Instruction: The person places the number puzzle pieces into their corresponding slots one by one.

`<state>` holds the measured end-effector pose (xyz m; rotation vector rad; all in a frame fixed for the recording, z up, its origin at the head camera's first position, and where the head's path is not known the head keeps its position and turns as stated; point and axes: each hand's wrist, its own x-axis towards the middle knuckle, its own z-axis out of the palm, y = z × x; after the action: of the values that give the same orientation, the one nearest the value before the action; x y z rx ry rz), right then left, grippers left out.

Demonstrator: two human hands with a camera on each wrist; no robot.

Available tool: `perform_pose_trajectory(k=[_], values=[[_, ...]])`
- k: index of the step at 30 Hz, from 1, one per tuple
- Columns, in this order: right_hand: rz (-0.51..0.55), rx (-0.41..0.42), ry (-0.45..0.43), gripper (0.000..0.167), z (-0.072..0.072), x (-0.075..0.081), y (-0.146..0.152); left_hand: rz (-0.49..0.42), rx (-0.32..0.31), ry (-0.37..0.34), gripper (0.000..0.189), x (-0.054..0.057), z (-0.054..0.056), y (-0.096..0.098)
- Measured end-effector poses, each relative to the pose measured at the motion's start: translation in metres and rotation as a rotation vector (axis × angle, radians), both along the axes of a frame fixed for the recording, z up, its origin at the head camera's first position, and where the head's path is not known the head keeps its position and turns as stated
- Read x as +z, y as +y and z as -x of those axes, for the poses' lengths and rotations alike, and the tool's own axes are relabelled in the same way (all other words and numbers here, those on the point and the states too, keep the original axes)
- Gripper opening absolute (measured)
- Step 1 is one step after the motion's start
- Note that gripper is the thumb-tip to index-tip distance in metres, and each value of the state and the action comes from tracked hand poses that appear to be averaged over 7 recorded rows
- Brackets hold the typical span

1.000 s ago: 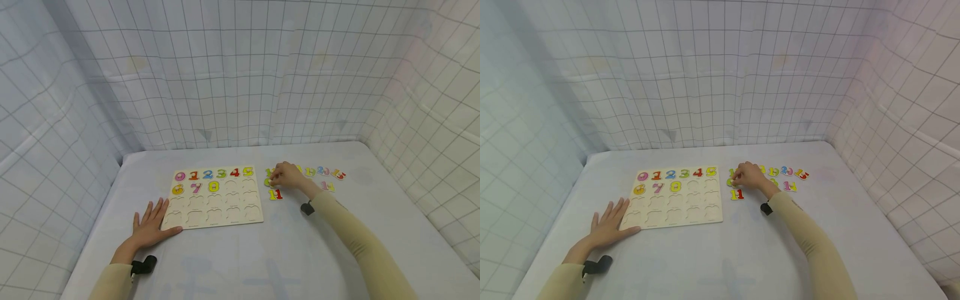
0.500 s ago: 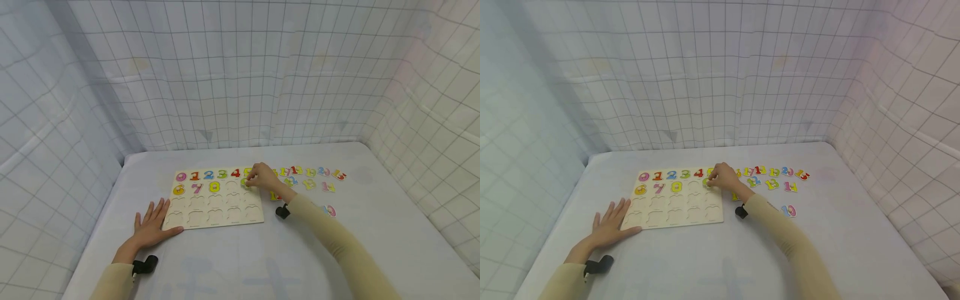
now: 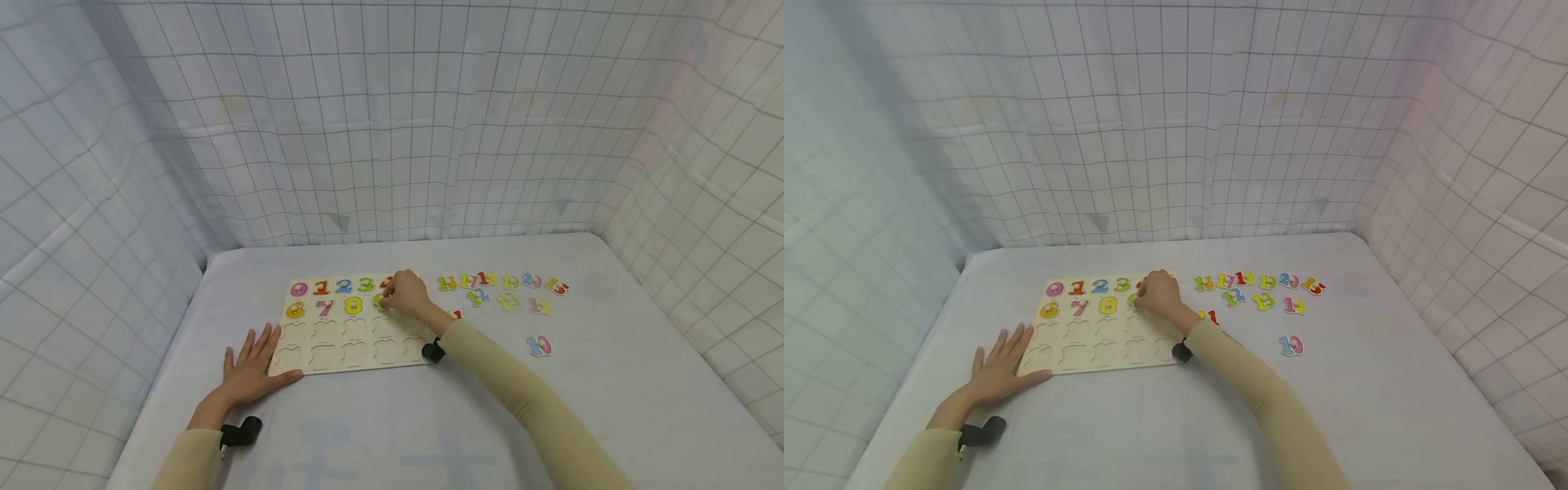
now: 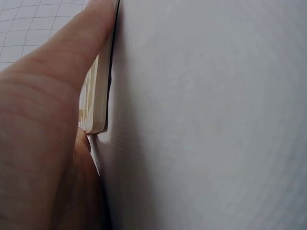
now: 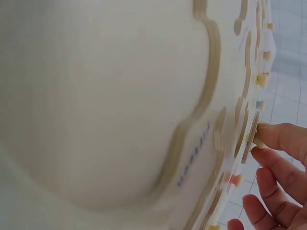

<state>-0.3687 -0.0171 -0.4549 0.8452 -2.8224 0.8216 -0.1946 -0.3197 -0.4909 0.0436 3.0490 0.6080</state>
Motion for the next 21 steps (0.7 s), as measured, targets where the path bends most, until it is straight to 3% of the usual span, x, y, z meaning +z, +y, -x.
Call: perform_pose_trajectory(k=[8, 15, 21], values=[[-0.136, -0.075, 0.024, 0.014, -0.0014, -0.0003, -0.0056, -0.024, -0.002, 0.005, 0.111, 0.0090, -0.0021, 0.0042], [-0.170, -0.070, 0.026, 0.014, -0.0021, -0.0026, -0.0069, 0.013, -0.005, -0.002, 0.111, 0.0015, -0.0005, 0.0017], [-0.171, -0.064, 0.037, 0.013, -0.0037, -0.0003, -0.0086, -0.001, -0.001, -0.005, 0.110, 0.0079, -0.0017, 0.0042]])
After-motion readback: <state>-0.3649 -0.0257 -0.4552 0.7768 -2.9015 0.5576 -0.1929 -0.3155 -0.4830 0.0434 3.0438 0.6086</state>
